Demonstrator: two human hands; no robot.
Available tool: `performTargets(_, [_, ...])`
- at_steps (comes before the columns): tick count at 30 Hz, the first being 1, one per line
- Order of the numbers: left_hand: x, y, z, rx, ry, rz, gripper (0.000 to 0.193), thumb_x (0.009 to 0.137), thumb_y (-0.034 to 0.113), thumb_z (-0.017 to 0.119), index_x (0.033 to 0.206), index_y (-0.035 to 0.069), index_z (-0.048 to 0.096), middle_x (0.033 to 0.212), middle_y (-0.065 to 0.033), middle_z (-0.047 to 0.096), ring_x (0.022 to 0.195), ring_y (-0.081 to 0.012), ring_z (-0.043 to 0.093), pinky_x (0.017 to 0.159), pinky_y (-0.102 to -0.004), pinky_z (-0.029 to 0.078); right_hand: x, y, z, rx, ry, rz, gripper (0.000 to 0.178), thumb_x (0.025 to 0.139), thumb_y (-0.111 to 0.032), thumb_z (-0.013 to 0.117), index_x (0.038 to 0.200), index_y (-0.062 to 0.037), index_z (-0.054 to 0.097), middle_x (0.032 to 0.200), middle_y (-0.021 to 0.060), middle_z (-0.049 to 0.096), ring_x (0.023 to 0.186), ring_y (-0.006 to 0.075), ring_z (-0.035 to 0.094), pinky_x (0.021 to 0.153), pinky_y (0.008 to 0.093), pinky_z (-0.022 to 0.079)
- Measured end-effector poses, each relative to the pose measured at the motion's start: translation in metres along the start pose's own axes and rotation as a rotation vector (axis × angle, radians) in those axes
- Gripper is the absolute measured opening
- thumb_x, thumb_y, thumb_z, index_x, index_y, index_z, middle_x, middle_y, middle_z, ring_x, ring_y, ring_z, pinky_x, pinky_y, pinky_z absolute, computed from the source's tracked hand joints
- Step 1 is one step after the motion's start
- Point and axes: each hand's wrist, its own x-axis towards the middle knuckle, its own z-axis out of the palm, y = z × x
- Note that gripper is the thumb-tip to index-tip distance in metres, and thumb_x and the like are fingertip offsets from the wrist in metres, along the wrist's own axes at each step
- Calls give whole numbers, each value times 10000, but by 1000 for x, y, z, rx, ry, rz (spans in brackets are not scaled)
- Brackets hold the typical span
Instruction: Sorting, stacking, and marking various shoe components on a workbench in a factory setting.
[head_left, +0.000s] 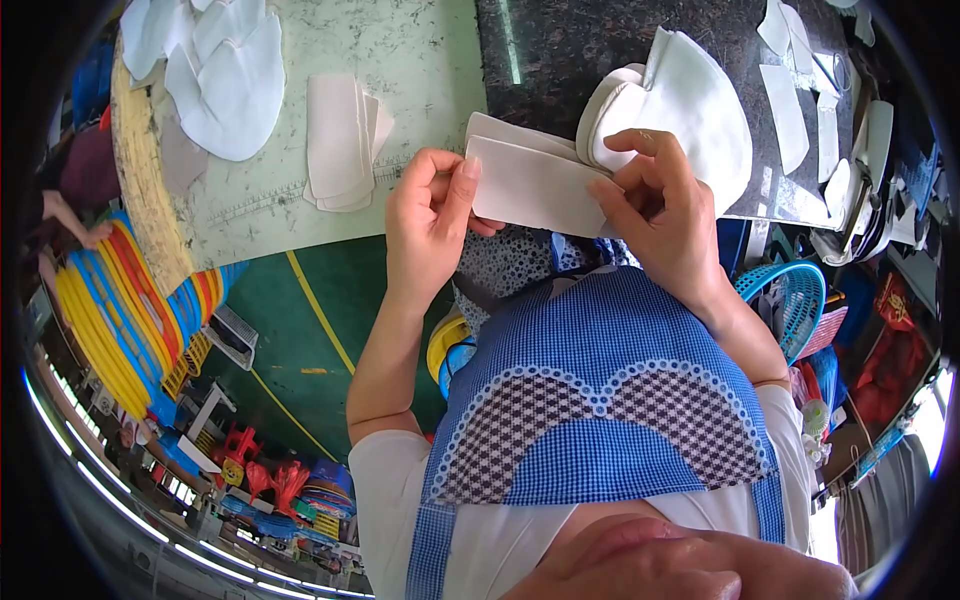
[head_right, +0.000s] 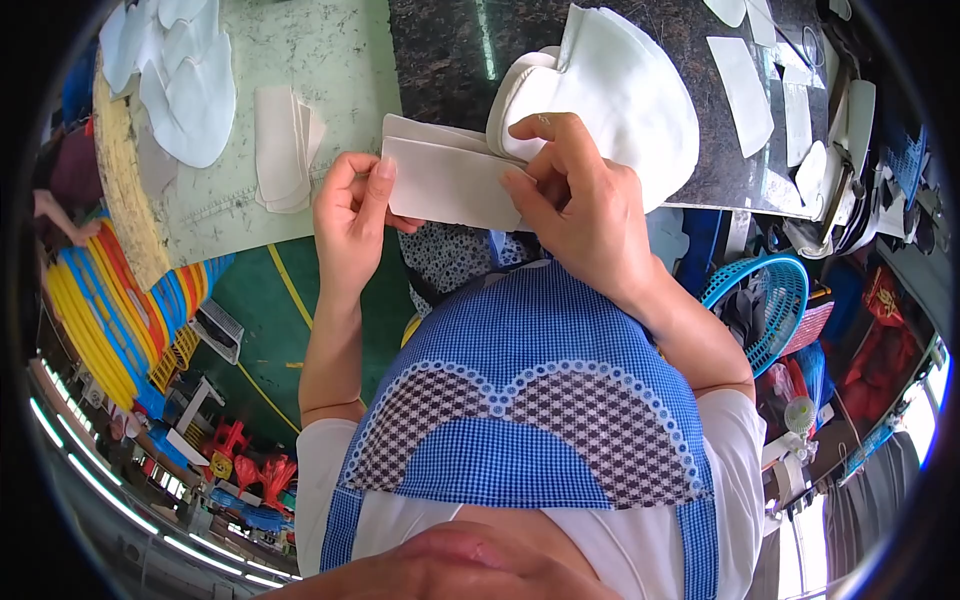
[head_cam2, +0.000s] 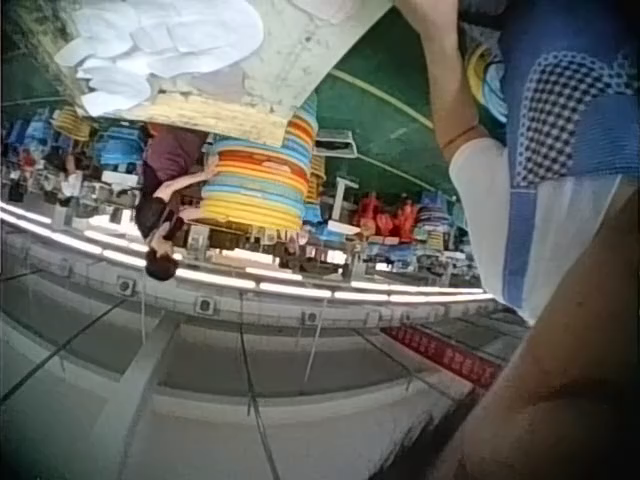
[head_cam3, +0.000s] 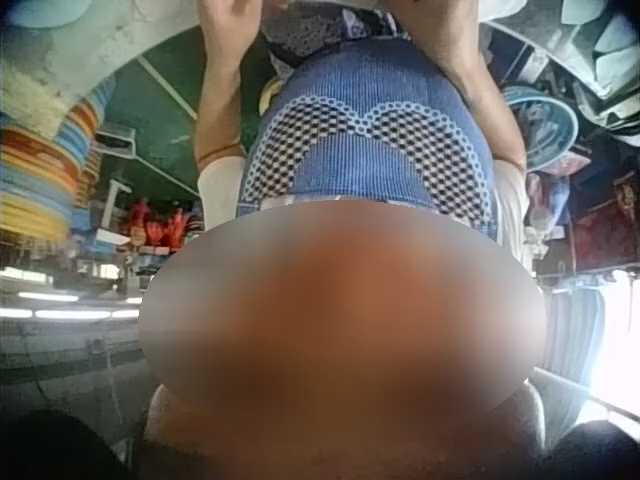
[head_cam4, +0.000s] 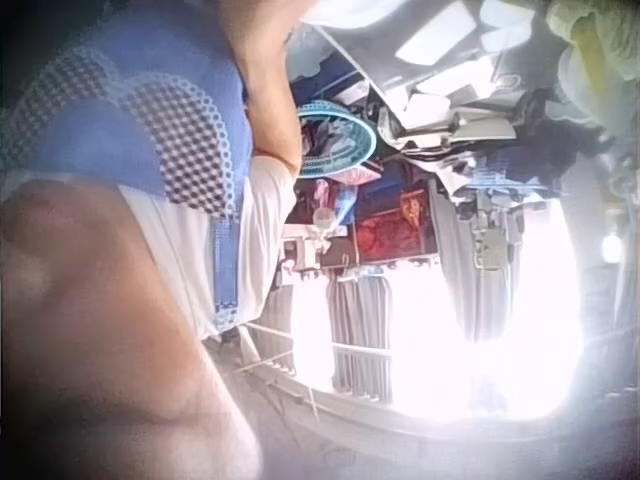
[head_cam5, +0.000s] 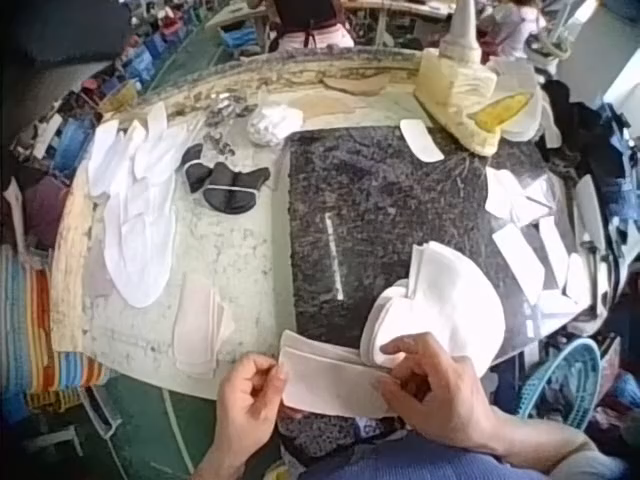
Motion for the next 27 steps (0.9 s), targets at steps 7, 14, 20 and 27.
performTargets(7, [-1,0,1,-21,9,-33,242,994,213,541,945,-23,515,684,-107,653,575,-146,660,494,-240,528,1,0,-1,-5,-3,11,335,837,-24,684,1123,-28,510,674,50,634,547,132,636,496,238,486])
performTargets(14, [3,3,5,133,28,-109,184,971,184,588,888,41,507,614,-54,594,464,-83,547,404,-204,397,0,7,6,-195,125,-164,335,807,-17,684,1106,-42,534,618,44,552,511,137,586,482,268,464])
performTargets(20, [-13,-17,-34,239,337,220,196,955,111,601,1080,67,456,631,7,506,507,-29,383,428,-182,280,-8,23,-67,-41,233,-198,185,843,-28,657,1007,-24,570,619,-10,528,542,61,517,490,250,420])
performTargets(27, [-6,21,-16,114,338,235,214,944,71,590,1131,38,493,647,3,514,520,-32,407,472,-162,312,53,65,-165,-633,518,-303,109,835,-130,713,924,-68,713,809,26,602,658,110,553,591,264,465])
